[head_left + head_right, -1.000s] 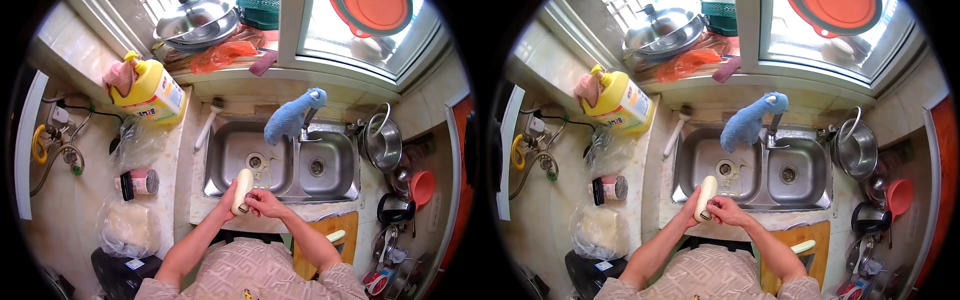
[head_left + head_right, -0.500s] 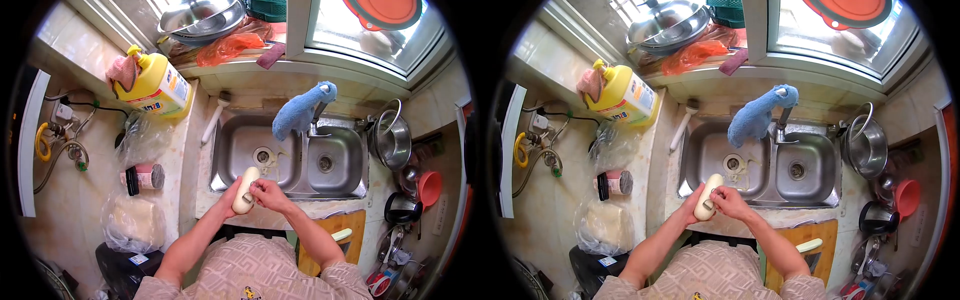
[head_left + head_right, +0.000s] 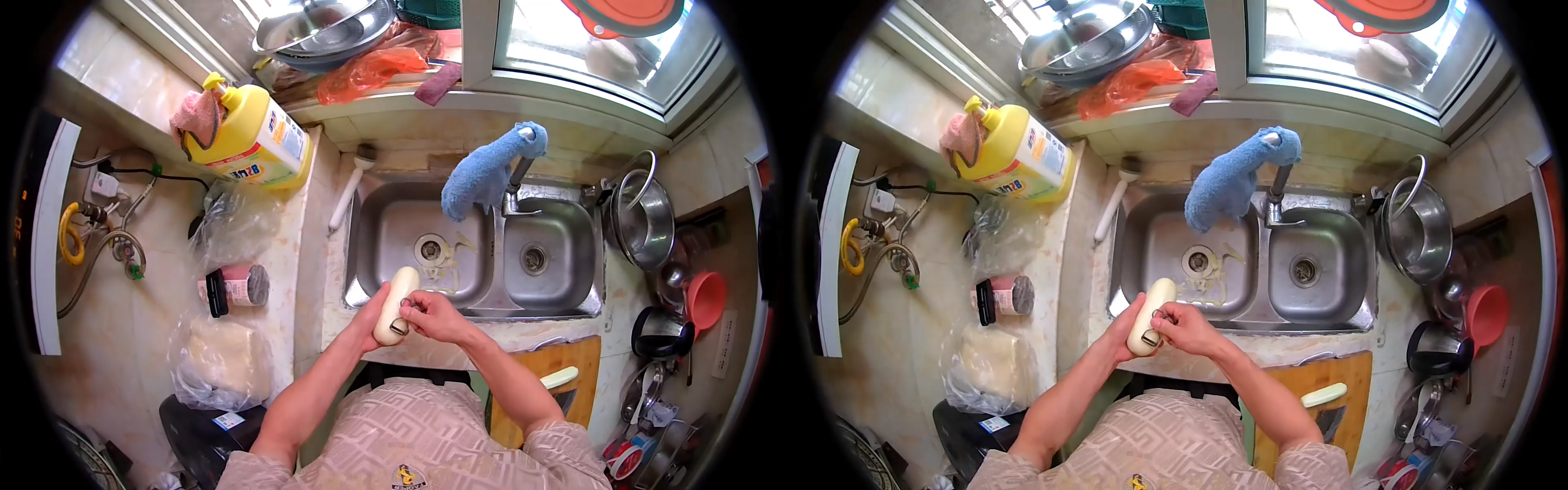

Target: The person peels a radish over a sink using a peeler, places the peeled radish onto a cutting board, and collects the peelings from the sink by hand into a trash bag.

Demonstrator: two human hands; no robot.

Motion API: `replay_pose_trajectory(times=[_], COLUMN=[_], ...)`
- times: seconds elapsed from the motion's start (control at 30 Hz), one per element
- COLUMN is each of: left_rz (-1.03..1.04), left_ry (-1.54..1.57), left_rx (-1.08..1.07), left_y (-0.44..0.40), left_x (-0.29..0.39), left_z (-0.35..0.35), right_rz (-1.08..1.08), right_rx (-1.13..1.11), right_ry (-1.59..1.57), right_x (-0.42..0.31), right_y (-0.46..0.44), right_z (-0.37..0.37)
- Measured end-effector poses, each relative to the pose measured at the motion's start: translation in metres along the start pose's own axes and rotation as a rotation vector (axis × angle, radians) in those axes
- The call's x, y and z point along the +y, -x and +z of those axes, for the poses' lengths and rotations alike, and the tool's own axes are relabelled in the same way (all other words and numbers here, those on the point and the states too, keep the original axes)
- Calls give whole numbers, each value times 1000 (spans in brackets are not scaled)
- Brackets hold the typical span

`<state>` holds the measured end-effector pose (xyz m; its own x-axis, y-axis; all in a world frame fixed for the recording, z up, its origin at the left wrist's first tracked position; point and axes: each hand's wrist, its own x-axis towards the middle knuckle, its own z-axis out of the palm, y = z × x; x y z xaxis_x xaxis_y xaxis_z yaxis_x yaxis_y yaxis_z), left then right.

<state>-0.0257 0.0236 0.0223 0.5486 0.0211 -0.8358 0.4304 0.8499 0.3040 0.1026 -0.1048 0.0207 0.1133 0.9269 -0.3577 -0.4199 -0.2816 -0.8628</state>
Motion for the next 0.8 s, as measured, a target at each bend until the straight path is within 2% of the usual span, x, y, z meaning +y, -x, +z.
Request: replay_pose_trajectory(times=[0.17, 0.2, 0.3, 0.4, 0.5, 0.6, 0.67, 0.77, 0.8], left_rz=[-20, -31, -37, -69, -52, -132, -153, -119, -95], left_ry=[-62, -80, -28, -45, -52, -27, 40, 125, 151], left_rx=[52, 81, -10, 67, 1, 9, -70, -229, -291], left_y=[7, 10, 2, 8, 12, 20, 21, 29, 32], left_x=[3, 4, -2, 1, -1, -1, -8, -17, -17], left_z=[5, 7, -9, -4, -11, -13, -21, -24, -22], right_rz=[18, 21, 20, 49, 83, 143, 140, 191, 217], right_rx=[75, 48, -1, 27, 64, 132, 169, 394, 524], right_ry=[-35, -57, -99, -117, -177, -333, -417, -147, 246], right_x=[0, -2, 3, 9, 20, 27, 49, 94, 102], right_y=[-4, -5, -12, -18, -28, -41, -57, -81, -83], right_z=[-8, -10, -14, -19, -24, -42, -63, -99, -110])
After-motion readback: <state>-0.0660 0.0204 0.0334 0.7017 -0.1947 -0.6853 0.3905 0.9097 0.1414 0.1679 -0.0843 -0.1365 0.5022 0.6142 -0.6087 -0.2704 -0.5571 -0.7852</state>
